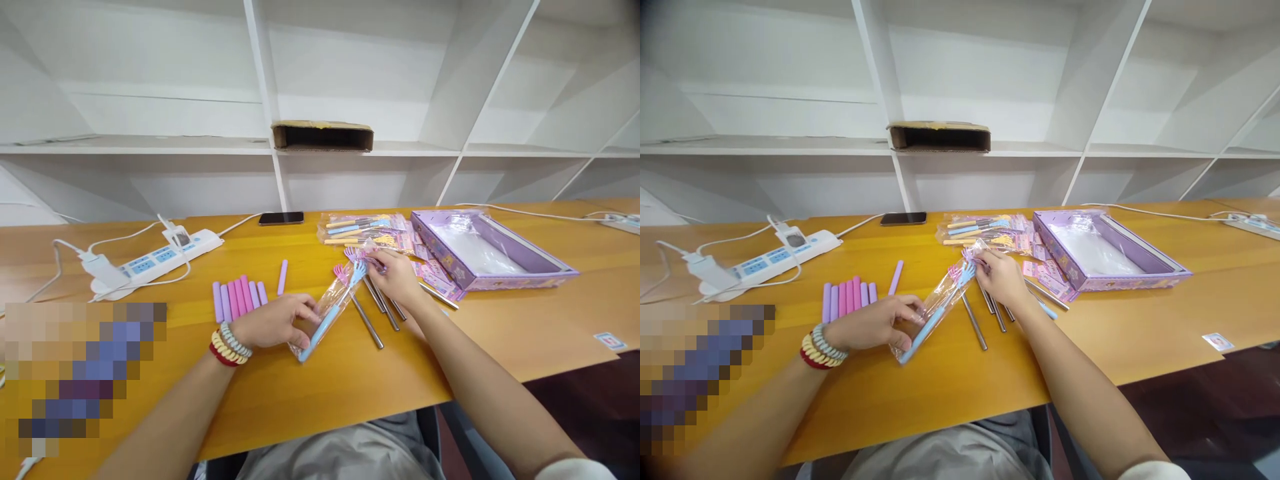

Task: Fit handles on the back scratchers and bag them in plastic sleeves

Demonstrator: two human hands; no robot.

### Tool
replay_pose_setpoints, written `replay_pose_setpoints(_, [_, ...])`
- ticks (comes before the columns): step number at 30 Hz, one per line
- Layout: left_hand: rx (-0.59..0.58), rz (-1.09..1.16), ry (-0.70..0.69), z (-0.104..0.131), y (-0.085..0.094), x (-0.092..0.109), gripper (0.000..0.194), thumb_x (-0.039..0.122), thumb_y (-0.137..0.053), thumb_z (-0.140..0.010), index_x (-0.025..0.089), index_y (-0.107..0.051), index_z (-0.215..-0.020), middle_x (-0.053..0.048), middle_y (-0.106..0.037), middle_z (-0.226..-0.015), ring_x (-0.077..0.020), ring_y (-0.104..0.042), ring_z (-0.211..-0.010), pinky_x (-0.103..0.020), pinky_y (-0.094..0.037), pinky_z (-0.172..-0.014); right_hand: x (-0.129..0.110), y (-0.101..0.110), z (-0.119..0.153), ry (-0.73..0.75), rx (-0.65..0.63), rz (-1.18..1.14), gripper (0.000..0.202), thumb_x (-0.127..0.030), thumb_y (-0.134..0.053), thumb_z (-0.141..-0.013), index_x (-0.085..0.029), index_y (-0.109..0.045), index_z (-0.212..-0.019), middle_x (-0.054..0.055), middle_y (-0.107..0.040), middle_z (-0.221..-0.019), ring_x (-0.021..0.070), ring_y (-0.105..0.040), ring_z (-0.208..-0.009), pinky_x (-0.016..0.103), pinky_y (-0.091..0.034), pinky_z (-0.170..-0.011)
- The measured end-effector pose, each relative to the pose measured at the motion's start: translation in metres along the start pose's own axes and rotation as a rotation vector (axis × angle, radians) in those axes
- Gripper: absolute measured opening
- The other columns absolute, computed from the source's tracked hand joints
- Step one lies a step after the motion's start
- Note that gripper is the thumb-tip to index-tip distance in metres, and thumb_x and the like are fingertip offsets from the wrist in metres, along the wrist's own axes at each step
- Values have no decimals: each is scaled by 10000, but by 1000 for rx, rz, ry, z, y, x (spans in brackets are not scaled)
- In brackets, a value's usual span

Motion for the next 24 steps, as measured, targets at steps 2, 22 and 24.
replay_pose_setpoints(2, [39, -37, -7, 0, 1, 1, 346, 386, -691, -656, 275, -683, -984, -37, -476, -1245, -246, -431, -1148, -350, -299, -999, 3, 2, 0, -31, 36, 34, 219, -232, -479, -799, -232, -640, -948, 43, -647, -862, 183, -592, -806, 284, -460, -729])
replay_pose_setpoints(22, [105, -247, 38, 6, 1, 5, 192, 220, -639, -701, 294, -698, -867, 43, -155, -1491, -301, -73, -1362, -518, -116, -1086, 41, 39, -1, -302, 364, -149, 196, -329, -470, -834, -174, -586, -869, 38, -597, -774, 156, -537, -704, 273, -439, -656])
replay_pose_setpoints(24, [118, -245, 58, 6, 3, 1, 155, 227, -630, -708, 286, -698, -833, 49, -163, -1489, -288, -80, -1363, -502, -120, -1093, 50, 39, 0, -344, 387, -260, 217, -368, -489, -822, -169, -563, -867, 18, -574, -717, 141, -519, -636, 273, -444, -614])
Point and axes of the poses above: each hand's wrist, its own z-axis away from the middle knuckle, its own y-axis out of the back of the hand, x = y × z, the point moved 7 cm from there along -z, towards the middle knuckle
